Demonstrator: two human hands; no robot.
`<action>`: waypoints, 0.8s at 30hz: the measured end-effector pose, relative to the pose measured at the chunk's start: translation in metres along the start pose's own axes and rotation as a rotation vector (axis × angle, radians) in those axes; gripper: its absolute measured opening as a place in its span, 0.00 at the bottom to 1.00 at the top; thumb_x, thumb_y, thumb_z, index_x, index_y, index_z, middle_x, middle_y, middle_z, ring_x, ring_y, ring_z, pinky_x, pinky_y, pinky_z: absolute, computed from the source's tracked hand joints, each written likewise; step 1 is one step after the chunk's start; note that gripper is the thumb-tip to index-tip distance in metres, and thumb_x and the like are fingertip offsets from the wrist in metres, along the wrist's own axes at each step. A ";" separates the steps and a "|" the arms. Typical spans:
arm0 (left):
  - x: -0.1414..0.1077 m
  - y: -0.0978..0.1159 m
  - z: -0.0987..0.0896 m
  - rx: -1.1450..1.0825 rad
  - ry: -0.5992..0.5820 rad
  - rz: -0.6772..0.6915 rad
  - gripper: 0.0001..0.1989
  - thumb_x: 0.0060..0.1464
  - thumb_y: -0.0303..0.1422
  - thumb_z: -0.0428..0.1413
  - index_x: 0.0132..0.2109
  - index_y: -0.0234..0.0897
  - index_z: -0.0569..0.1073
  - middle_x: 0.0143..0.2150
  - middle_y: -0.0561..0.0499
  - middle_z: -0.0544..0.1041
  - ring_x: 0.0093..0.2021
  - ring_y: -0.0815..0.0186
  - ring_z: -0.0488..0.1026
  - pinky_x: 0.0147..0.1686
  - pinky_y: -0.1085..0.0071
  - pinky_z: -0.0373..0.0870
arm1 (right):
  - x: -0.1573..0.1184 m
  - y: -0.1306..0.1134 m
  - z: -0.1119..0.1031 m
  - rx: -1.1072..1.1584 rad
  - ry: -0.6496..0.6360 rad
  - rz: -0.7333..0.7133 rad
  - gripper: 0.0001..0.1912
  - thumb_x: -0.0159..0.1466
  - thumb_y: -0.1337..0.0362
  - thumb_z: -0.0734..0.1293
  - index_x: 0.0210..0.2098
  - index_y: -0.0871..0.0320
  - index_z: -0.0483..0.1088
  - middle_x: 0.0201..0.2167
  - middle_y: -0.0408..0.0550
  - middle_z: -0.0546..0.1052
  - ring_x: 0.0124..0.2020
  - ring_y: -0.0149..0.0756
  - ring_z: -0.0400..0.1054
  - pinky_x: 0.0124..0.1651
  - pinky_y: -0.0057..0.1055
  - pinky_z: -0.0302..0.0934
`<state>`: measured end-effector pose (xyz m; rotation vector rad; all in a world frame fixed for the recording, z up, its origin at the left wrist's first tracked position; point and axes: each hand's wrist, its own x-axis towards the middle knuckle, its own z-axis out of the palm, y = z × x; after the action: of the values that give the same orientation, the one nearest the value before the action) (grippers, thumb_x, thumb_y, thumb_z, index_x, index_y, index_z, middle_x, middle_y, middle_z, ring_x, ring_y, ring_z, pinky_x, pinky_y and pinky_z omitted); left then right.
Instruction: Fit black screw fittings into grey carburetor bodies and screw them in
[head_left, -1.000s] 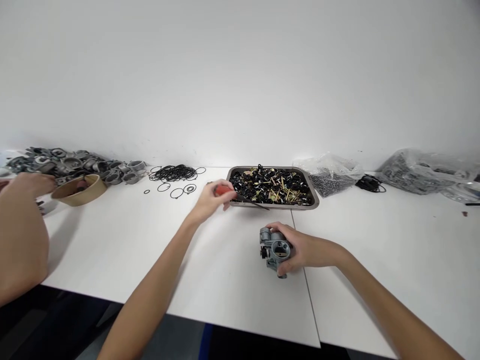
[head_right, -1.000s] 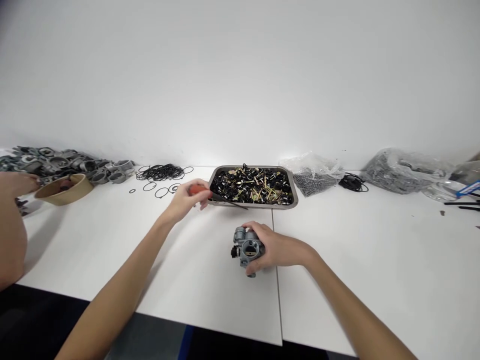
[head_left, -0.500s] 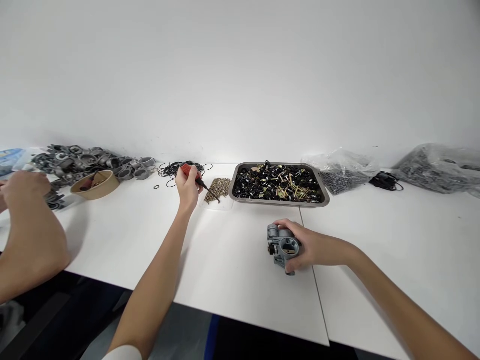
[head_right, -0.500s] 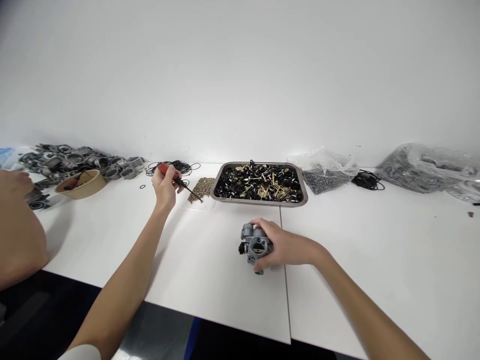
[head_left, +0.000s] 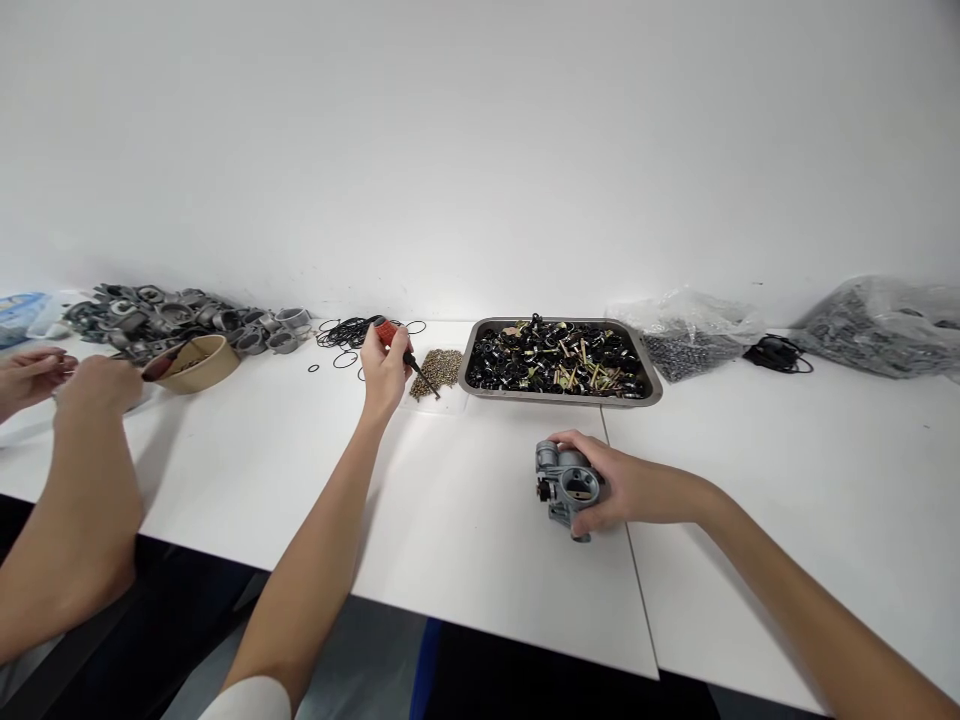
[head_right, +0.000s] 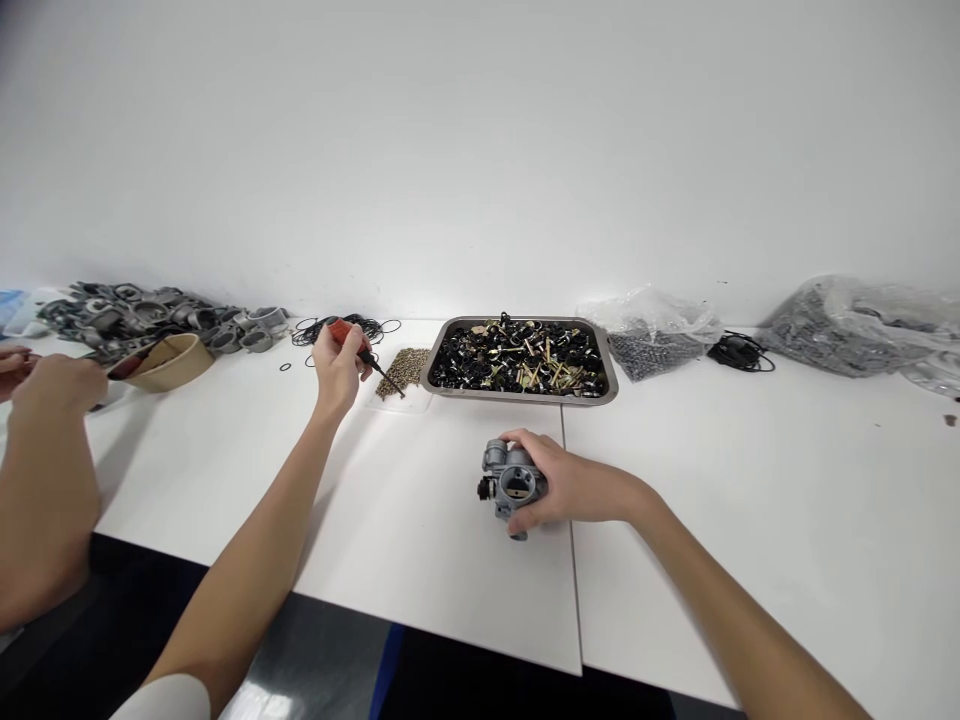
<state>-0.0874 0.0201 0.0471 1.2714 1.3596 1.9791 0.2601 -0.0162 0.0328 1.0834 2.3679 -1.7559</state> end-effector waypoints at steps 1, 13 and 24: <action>0.000 0.000 0.000 -0.005 0.001 -0.001 0.17 0.50 0.44 0.63 0.35 0.38 0.66 0.26 0.56 0.69 0.15 0.78 0.57 0.10 0.80 0.52 | 0.000 0.000 0.000 0.000 0.002 0.001 0.54 0.50 0.48 0.78 0.67 0.46 0.47 0.60 0.55 0.62 0.57 0.52 0.64 0.55 0.41 0.64; 0.010 0.004 -0.005 -0.143 0.081 -0.087 0.16 0.50 0.42 0.60 0.31 0.39 0.62 0.23 0.56 0.69 0.11 0.77 0.53 0.09 0.76 0.49 | -0.001 -0.002 -0.004 0.054 -0.040 -0.024 0.56 0.49 0.50 0.79 0.67 0.50 0.48 0.60 0.56 0.64 0.56 0.49 0.65 0.55 0.40 0.64; -0.023 0.036 0.032 -0.339 -0.187 -0.226 0.15 0.52 0.42 0.61 0.33 0.36 0.66 0.27 0.52 0.73 0.13 0.77 0.54 0.12 0.77 0.52 | 0.022 0.003 0.006 0.295 0.540 -0.272 0.19 0.63 0.51 0.68 0.48 0.56 0.71 0.45 0.52 0.75 0.42 0.37 0.71 0.43 0.35 0.67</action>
<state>-0.0434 0.0034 0.0719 1.0629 0.9809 1.7913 0.2427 -0.0095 0.0196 1.4984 2.7200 -2.1915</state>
